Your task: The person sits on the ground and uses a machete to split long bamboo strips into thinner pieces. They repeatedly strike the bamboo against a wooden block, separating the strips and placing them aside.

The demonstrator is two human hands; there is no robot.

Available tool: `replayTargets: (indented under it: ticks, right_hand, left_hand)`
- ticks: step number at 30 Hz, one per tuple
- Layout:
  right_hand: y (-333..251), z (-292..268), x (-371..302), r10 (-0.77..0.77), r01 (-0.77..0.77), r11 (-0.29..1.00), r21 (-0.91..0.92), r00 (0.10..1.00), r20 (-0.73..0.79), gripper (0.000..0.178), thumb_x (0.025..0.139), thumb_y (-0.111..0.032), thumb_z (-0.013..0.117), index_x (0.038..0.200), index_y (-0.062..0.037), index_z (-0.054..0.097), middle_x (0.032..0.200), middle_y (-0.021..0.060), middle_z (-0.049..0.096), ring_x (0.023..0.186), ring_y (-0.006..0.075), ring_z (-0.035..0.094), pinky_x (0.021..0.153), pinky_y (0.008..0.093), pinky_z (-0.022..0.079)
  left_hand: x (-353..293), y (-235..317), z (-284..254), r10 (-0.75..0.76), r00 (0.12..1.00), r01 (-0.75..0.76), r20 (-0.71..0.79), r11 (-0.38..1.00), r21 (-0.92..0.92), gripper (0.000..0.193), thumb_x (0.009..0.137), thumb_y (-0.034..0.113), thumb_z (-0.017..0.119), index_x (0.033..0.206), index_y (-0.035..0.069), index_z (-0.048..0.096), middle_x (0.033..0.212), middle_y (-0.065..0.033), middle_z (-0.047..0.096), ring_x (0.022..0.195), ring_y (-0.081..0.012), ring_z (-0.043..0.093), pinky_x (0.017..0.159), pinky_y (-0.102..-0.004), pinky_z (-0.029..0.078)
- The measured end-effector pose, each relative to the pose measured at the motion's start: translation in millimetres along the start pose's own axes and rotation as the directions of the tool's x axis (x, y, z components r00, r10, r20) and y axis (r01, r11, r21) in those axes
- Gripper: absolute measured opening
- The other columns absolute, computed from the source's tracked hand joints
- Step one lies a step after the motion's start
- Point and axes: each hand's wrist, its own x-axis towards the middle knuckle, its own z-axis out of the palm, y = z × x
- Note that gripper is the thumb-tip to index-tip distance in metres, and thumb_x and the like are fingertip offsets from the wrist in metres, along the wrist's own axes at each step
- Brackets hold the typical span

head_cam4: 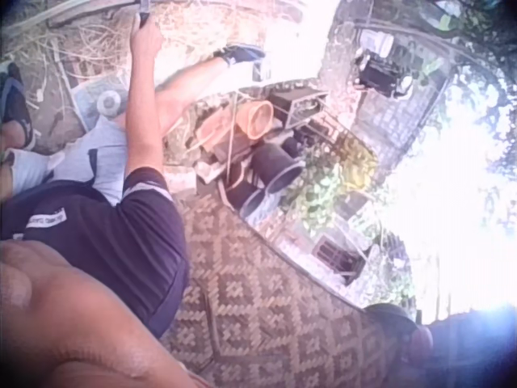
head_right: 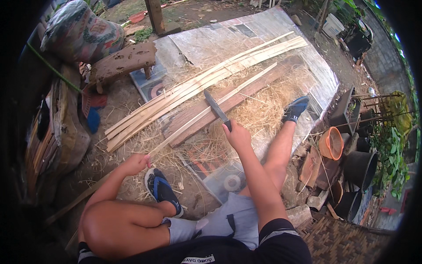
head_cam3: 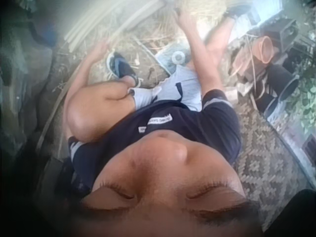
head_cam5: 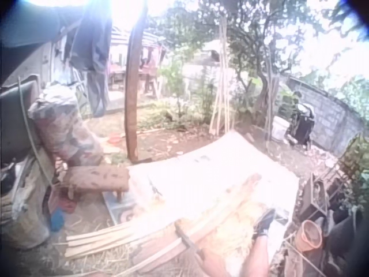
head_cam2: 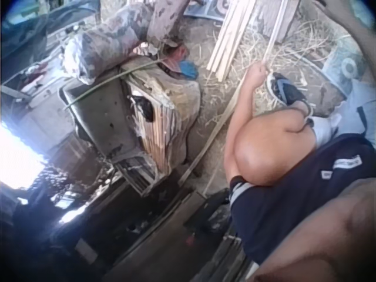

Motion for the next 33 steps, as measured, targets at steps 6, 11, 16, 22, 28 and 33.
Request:
replayTargets:
  ticks: [6,11,16,22,28,33]
  right_hand:
    - [-61.4,9.0,-58.7,-0.300,0.285,0.953,0.100,0.935,0.192,0.044,0.102,-0.051,0.054,0.111,-0.0083,0.057,0.085,0.0206,0.071,0.074,0.0417,0.071,0.062,0.0524,0.057]
    - [4.3,5.1,-3.2,-0.036,0.032,0.998,0.057,0.997,0.066,0.045,0.101,-0.054,0.055,0.110,-0.0096,0.059,0.080,0.0175,0.070,0.067,0.0389,0.071,0.057,0.0494,0.056]
    - [-32.5,10.7,-31.6,-0.301,0.295,0.952,0.080,0.951,0.068,0.045,0.100,-0.054,0.056,0.105,-0.0091,0.060,0.080,0.0170,0.070,0.068,0.0383,0.071,0.057,0.0493,0.056]
    - [31.8,8.3,8.2,0.148,-0.147,0.987,0.072,0.989,-0.011,0.041,0.101,-0.050,0.056,0.106,-0.0091,0.059,0.078,0.0195,0.072,0.068,0.0394,0.070,0.060,0.0504,0.056]
    - [21.2,17.3,-15.7,-0.265,0.262,0.964,-0.050,0.963,-0.054,0.043,0.101,-0.052,0.056,0.106,-0.0094,0.057,0.077,0.0182,0.071,0.068,0.0386,0.071,0.058,0.0501,0.055]
    - [60.5,3.4,17.0,0.274,-0.274,0.961,0.024,0.961,-0.025,0.047,0.102,-0.052,0.052,0.111,-0.0058,0.060,0.082,0.0246,0.071,0.079,0.0436,0.071,0.069,0.0548,0.055]
  left_hand:
    - [5.7,-13.3,-5.9,-0.191,0.946,0.282,0.261,0.881,-0.378,0.055,0.112,0.044,0.036,0.092,0.003,0.067,0.061,0.0011,0.048,0.051,-0.0119,0.047,0.049,-0.0292,0.040]
    - [-25.8,-52.5,-16.8,-0.154,0.925,0.318,0.347,0.813,-0.488,0.056,0.111,0.048,0.035,0.086,0.005,0.059,0.060,0.0047,0.042,0.049,-0.0071,0.036,0.047,-0.0250,0.034]
    - [-24.2,-32.4,-24.1,-0.230,0.905,0.380,0.357,0.812,-0.442,0.056,0.111,0.051,0.037,0.087,0.005,0.059,0.059,0.0048,0.040,0.049,-0.0075,0.034,0.047,-0.0253,0.032]
    - [-33.8,-63.8,-35.2,-0.199,0.899,0.382,0.391,0.792,-0.475,0.056,0.110,0.050,0.039,0.090,0.004,0.062,0.062,-0.0006,0.052,0.048,-0.0104,0.045,0.048,-0.0285,0.040]
    - [-43.7,-81.3,-36.1,-0.135,0.903,0.332,0.407,0.822,-0.463,0.054,0.110,0.049,0.040,0.105,0.002,0.067,0.077,-0.0094,0.071,0.056,-0.0135,0.057,0.056,-0.0311,0.050]
    - [-16.0,-115.4,-7.1,-0.009,0.979,0.084,0.203,0.929,-0.361,0.048,0.108,0.046,0.047,0.108,0.003,0.067,0.096,-0.0115,0.074,0.076,-0.0225,0.067,0.071,-0.0411,0.055]
